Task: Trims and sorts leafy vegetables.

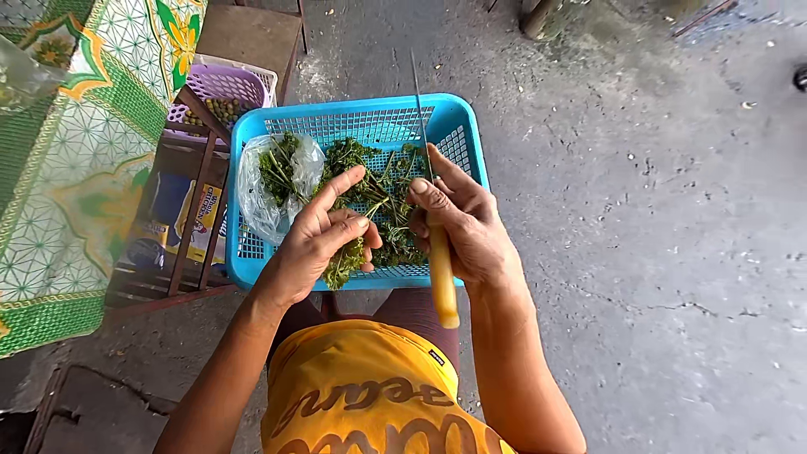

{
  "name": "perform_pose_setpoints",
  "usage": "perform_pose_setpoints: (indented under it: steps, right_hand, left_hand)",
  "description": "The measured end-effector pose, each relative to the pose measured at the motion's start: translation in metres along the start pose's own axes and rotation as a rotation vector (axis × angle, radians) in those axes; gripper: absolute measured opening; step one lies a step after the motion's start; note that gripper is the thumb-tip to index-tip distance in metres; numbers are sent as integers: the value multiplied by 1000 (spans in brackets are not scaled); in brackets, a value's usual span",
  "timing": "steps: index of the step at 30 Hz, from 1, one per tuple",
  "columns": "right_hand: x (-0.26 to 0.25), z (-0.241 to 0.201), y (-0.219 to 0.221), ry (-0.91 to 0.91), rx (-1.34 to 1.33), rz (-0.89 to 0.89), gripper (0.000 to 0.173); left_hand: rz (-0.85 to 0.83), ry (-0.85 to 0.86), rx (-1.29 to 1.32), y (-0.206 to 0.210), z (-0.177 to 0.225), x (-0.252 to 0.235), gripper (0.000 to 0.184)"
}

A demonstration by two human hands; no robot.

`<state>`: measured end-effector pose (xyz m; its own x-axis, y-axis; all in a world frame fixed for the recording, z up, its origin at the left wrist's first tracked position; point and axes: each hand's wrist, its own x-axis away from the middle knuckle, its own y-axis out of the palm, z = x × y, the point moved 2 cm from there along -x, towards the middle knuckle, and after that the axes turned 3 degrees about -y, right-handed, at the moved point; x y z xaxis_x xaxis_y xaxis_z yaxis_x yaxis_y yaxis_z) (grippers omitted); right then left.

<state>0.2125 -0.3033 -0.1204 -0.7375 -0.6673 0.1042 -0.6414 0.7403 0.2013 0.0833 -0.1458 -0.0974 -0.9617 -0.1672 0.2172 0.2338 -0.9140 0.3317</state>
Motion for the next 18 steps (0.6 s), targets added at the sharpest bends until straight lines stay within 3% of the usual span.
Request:
perform_pose_setpoints:
  steps: [2,6,11,13,18]
  right_hand:
    - [2,0,7,48,-164,-42,65]
    - [4,4,19,-7,-158,4,72]
    - [3,8,20,23,-135,24,59]
    - [3,9,15,41,-144,-4,55]
    - [5,8,7,36,-147,47,50]
  left_hand:
    - [30,87,-177,4,-3,0,62]
    - [97,238,-516,10,-9,-2,65]
    - [120,323,-735,12,-12,0,69]
    - [94,284,-621,8,-11,1,67]
    - [30,-2,36,0,-10,2,53]
